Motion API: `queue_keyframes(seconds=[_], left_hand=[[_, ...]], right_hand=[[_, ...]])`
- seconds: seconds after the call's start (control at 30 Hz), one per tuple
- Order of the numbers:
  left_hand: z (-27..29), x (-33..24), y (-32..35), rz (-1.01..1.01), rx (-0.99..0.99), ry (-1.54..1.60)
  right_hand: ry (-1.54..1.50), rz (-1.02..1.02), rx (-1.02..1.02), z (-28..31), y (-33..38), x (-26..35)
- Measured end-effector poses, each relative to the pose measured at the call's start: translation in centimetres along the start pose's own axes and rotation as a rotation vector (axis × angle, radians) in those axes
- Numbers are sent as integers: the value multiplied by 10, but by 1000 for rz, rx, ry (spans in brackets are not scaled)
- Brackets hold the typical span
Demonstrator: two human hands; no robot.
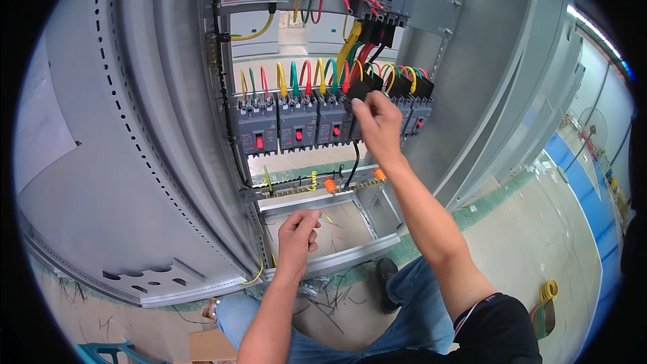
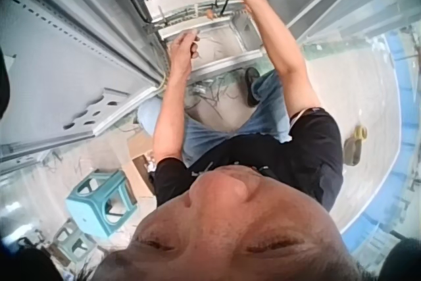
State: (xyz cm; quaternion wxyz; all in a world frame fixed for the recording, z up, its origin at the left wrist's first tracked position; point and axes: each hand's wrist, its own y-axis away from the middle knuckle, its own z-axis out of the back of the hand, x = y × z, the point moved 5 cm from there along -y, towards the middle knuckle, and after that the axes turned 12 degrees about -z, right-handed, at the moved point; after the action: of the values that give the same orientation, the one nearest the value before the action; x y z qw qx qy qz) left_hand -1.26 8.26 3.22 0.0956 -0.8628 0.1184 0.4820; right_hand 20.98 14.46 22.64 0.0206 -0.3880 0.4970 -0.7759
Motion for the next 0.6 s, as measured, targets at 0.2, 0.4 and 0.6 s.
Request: queue_keyframes(seconds=[0.2, 0.4, 0.6], left_hand=[[2, 0, 2, -1, 3, 1], [-1, 4, 1, 12, 16, -2], [-2, 0, 3, 11, 7, -11]], right_hand=[[-86, -89, 69, 4, 5, -5], [-32, -77, 81, -1, 5, -7], [-5, 22, 79, -7, 6, -4]])
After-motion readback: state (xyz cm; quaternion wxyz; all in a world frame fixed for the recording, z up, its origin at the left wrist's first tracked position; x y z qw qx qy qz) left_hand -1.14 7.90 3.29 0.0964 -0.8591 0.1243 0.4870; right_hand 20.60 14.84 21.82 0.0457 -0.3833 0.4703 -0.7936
